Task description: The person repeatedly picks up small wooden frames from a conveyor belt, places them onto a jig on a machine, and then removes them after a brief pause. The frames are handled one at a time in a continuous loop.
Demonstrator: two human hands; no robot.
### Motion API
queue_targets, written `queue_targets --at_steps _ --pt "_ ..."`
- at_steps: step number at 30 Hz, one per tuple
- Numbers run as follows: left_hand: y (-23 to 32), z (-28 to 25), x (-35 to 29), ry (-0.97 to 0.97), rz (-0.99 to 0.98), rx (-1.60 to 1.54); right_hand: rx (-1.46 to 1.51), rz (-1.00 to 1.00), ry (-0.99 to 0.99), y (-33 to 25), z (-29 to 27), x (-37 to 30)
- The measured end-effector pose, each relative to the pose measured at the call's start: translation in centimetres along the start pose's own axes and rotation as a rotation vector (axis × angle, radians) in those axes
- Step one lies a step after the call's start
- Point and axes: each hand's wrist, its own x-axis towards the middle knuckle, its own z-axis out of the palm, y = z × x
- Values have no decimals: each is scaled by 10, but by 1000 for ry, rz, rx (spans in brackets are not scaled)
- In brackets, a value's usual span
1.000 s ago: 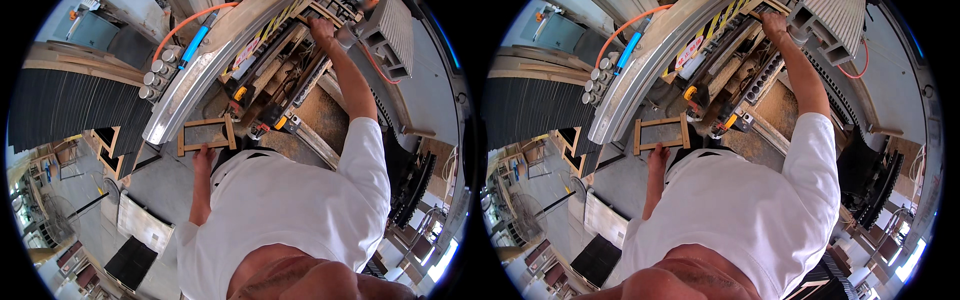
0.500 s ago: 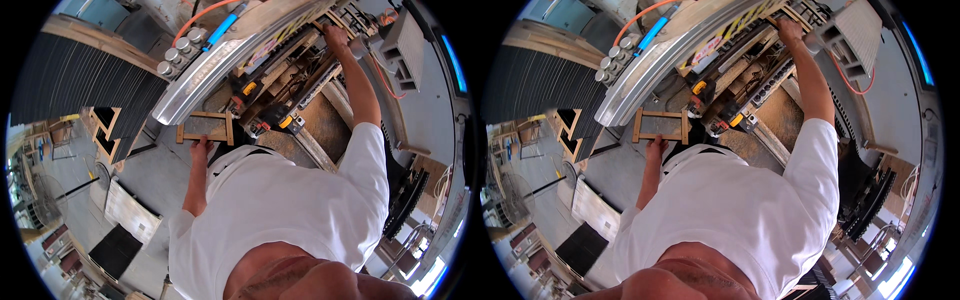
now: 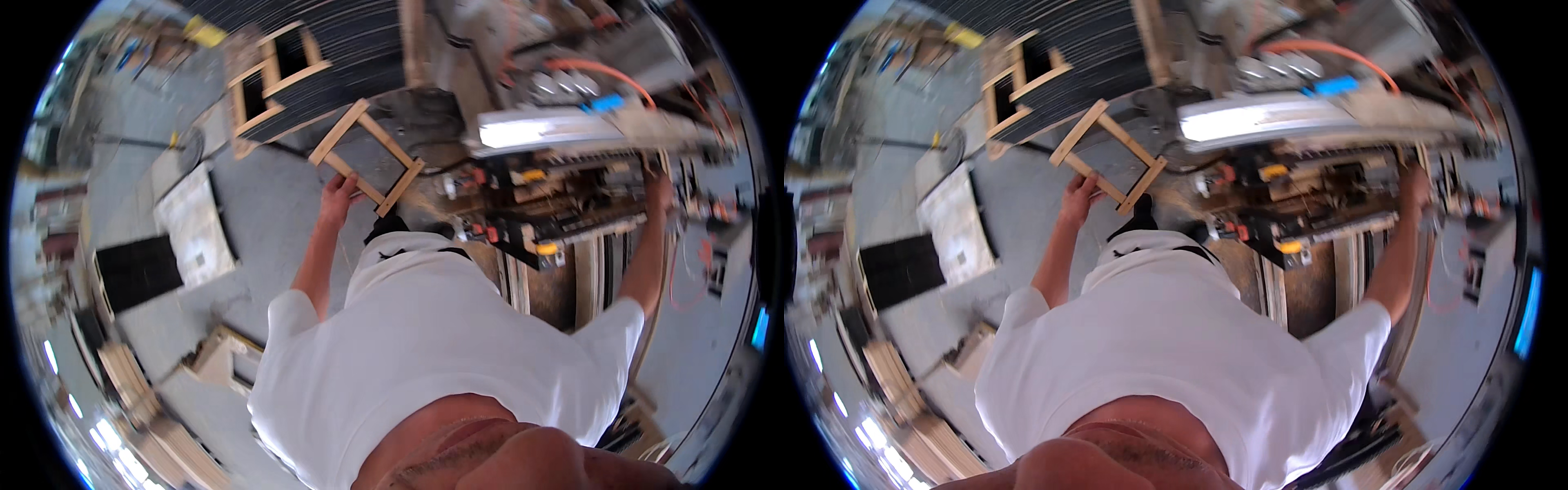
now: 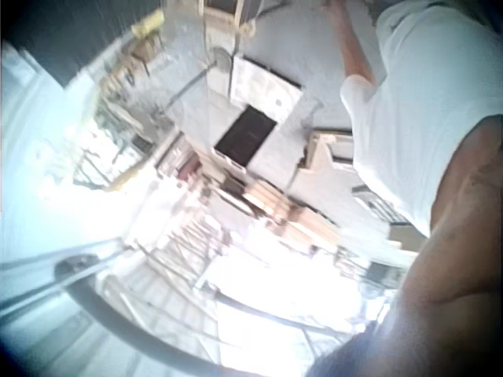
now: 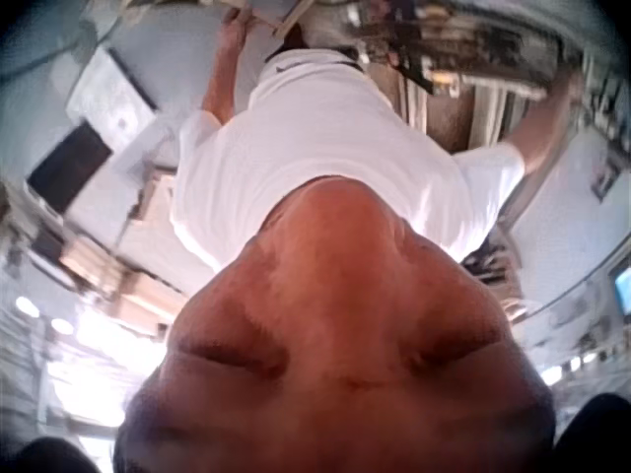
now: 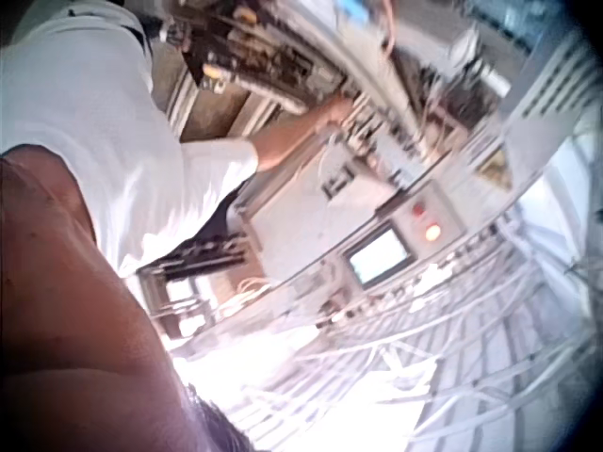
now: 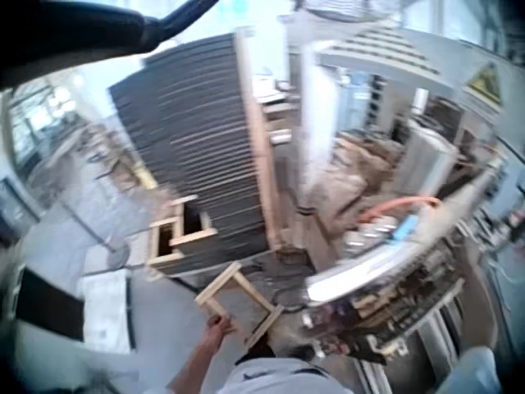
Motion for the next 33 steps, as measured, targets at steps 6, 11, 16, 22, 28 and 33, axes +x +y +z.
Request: queue_targets --at_steps 6,11,16,22,28,33 --pt "72 -147 33 208 229 -14 565 91 449 -141 -108 -89" --pt "145 -276 102 277 264 -11 875 3 544 -306 -155 -238" --pt "195 -342 228 213 197 203 1181 62 -129 -421 -89 -328" --pt "186 -362 364 292 274 664 947 57 -663 -434 46 -423" --pt "176 -331 366 396 654 1101 1186 360 -930 -405 103 -508" --pt "193 -272 274 287 899 1213 1397 696 -1031 -375 149 -555"
